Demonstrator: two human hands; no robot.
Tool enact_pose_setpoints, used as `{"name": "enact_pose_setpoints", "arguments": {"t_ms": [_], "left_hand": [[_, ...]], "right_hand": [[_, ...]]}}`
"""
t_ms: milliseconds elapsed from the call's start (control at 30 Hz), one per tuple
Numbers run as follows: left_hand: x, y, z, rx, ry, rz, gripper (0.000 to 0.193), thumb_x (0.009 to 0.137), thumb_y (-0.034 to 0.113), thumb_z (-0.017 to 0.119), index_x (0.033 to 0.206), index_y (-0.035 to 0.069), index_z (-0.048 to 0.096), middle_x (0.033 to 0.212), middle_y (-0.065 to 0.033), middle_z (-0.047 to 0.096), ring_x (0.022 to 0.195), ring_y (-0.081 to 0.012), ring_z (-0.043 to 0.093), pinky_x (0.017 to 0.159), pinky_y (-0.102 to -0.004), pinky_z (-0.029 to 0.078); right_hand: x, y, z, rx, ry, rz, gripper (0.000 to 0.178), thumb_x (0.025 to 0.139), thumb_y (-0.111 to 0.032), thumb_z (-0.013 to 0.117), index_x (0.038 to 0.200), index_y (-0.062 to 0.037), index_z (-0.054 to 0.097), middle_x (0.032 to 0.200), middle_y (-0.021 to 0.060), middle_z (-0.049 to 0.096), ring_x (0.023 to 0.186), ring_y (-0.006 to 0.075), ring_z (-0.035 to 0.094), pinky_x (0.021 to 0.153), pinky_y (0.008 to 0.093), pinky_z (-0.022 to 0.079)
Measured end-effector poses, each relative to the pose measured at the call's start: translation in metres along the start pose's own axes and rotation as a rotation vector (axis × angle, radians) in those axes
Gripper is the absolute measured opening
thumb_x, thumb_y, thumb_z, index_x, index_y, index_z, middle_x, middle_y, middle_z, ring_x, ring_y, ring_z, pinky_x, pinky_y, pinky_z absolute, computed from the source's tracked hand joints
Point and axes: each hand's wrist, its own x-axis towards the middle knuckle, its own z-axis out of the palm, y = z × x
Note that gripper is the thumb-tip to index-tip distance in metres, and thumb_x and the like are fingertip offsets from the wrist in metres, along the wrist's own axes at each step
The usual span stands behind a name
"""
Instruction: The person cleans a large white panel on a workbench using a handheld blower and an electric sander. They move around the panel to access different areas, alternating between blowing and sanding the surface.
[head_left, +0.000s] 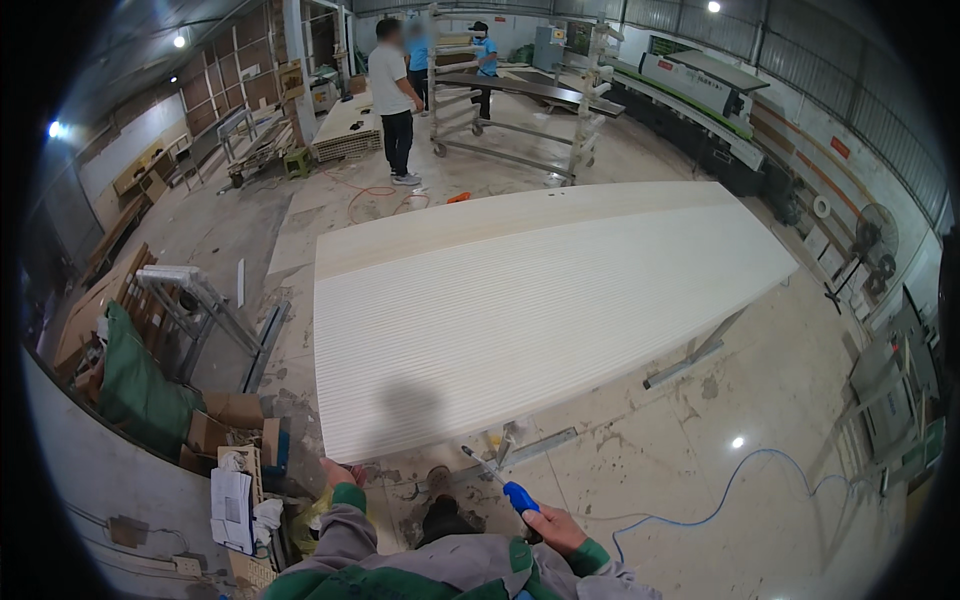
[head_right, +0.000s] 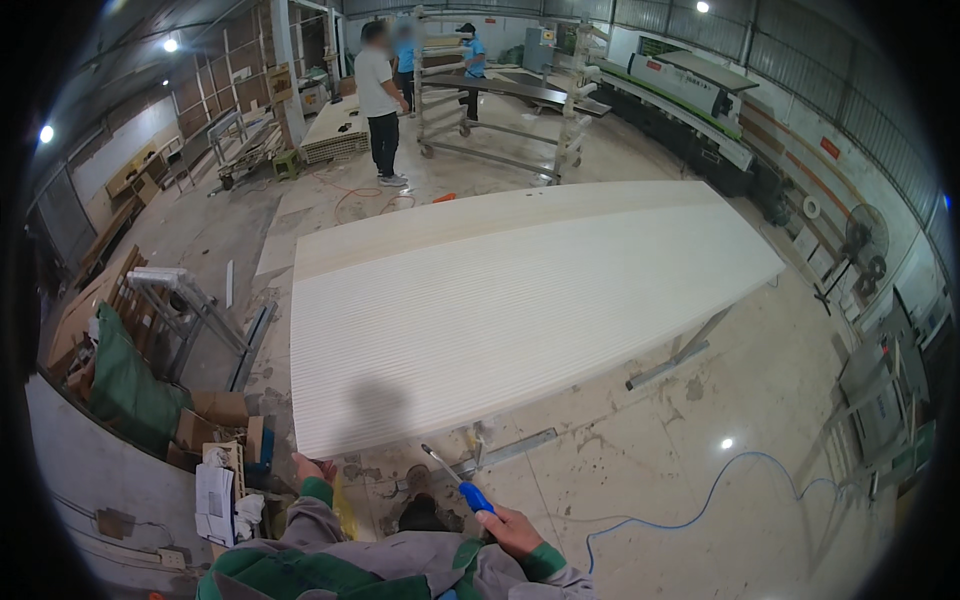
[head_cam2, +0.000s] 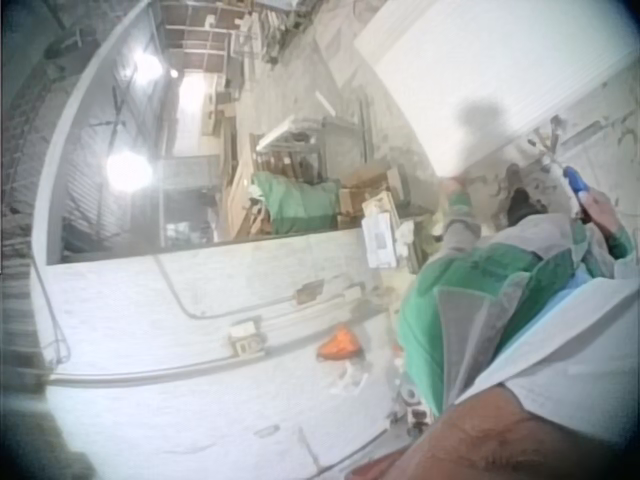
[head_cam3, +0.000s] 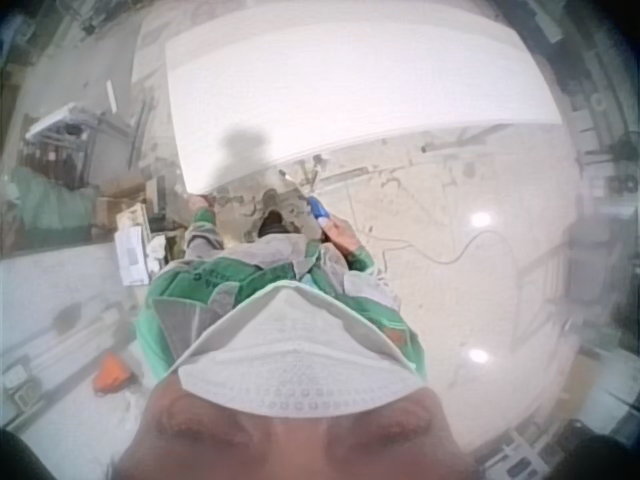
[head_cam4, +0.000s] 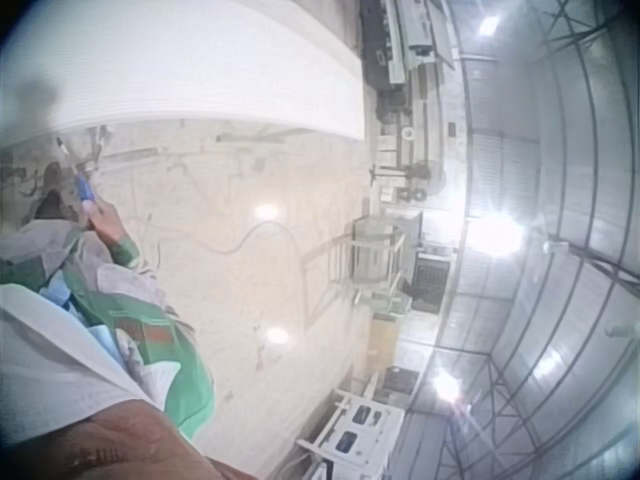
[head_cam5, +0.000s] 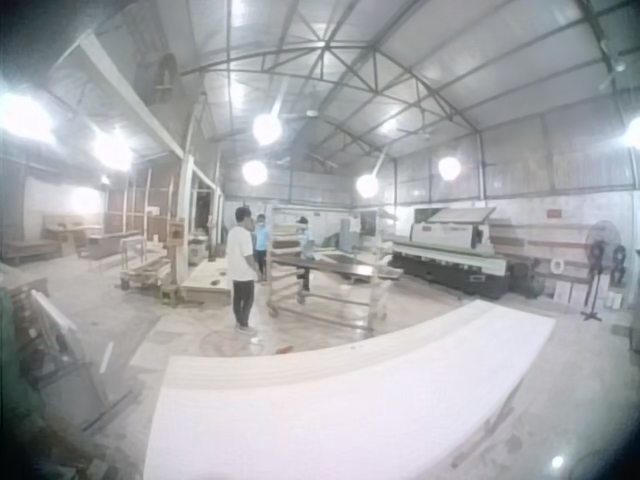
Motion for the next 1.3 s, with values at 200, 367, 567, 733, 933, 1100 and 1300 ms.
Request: {"name": "enact_pose_setpoints", "arguments": {"t_ms": [200, 367, 567, 733, 933, 1100, 1300], "left_hand": [[0.001, -0.013, 0.001, 0.045, 0.057, 0.094, 0.060, 0.101, 0.066, 0.033, 0.121, 0.016, 0.059, 0.100, -0.0027, 0.066, 0.071, -0.0198, 0.062, 0.053, -0.0354, 0.049], [-0.019, 0.000, 0.005, 0.054, 0.085, 0.061, 0.058, 0.102, 0.063, 0.032, 0.117, 0.015, 0.060, 0.098, -0.0026, 0.066, 0.072, -0.0206, 0.061, 0.057, -0.0370, 0.048], [-0.006, 0.012, -0.009, 0.156, 0.042, 0.027, 0.061, 0.106, 0.055, 0.030, 0.126, 0.006, 0.061, 0.117, -0.0123, 0.065, 0.088, -0.0234, 0.063, 0.069, -0.0432, 0.053], [0.027, 0.012, -0.022, 0.731, 0.196, 0.563, 0.062, 0.106, 0.047, 0.036, 0.138, -0.004, 0.051, 0.129, -0.0222, 0.061, 0.107, -0.0388, 0.061, 0.092, -0.0492, 0.048], [-0.003, 0.044, 0.020, 1.401, 0.174, 1.019, 0.071, 0.099, 0.049, 0.047, 0.145, -0.005, 0.038, 0.136, -0.0275, 0.055, 0.118, -0.0458, 0.057, 0.101, -0.0512, 0.046], [-0.030, 0.074, 0.071, 1.388, 0.186, 0.722, 0.076, 0.098, 0.055, 0.048, 0.145, -0.004, 0.037, 0.133, -0.0262, 0.057, 0.115, -0.0428, 0.060, 0.096, -0.0511, 0.049], [-0.018, 0.073, 0.068, 1.315, 0.143, 0.706, 0.067, 0.098, 0.054, 0.048, 0.138, 0.000, 0.046, 0.126, -0.0234, 0.063, 0.110, -0.0424, 0.064, 0.093, -0.0519, 0.051]], "right_hand": [[0.000, 0.004, 0.000, 0.033, 0.017, -0.002, 0.044, 0.101, -0.043, 0.058, 0.121, -0.0045, 0.065, 0.080, -0.0031, 0.054, 0.076, 0.0090, 0.047, 0.069, 0.0270, 0.041], [0.000, 0.003, 0.000, 0.048, 0.014, 0.024, 0.045, 0.101, -0.044, 0.058, 0.120, -0.0040, 0.065, 0.080, -0.0033, 0.054, 0.076, 0.0088, 0.047, 0.069, 0.0269, 0.041], [0.002, -0.020, 0.005, -0.144, -0.058, 0.103, 0.049, 0.101, -0.046, 0.057, 0.126, -0.0051, 0.063, 0.082, 0.0005, 0.059, 0.077, 0.0116, 0.053, 0.071, 0.0288, 0.044], [0.035, -0.063, 0.030, -0.344, -0.113, -0.142, 0.053, 0.101, -0.050, 0.053, 0.136, -0.0110, 0.058, 0.083, 0.0058, 0.064, 0.077, 0.0176, 0.060, 0.075, 0.0319, 0.048], [0.087, -0.090, 0.071, -0.521, -0.297, -0.186, 0.058, 0.100, -0.054, 0.053, 0.145, -0.0174, 0.053, 0.084, 0.0098, 0.067, 0.078, 0.0218, 0.066, 0.074, 0.0348, 0.050], [0.099, -0.100, 0.090, -0.536, -0.417, -0.148, 0.060, 0.099, -0.055, 0.053, 0.148, -0.0186, 0.050, 0.082, 0.0087, 0.065, 0.076, 0.0208, 0.065, 0.073, 0.0342, 0.050], [0.100, -0.116, 0.094, -0.439, -0.417, 0.042, 0.057, 0.100, -0.051, 0.054, 0.145, -0.0166, 0.052, 0.081, 0.0049, 0.063, 0.075, 0.0167, 0.062, 0.073, 0.0326, 0.049]]}}
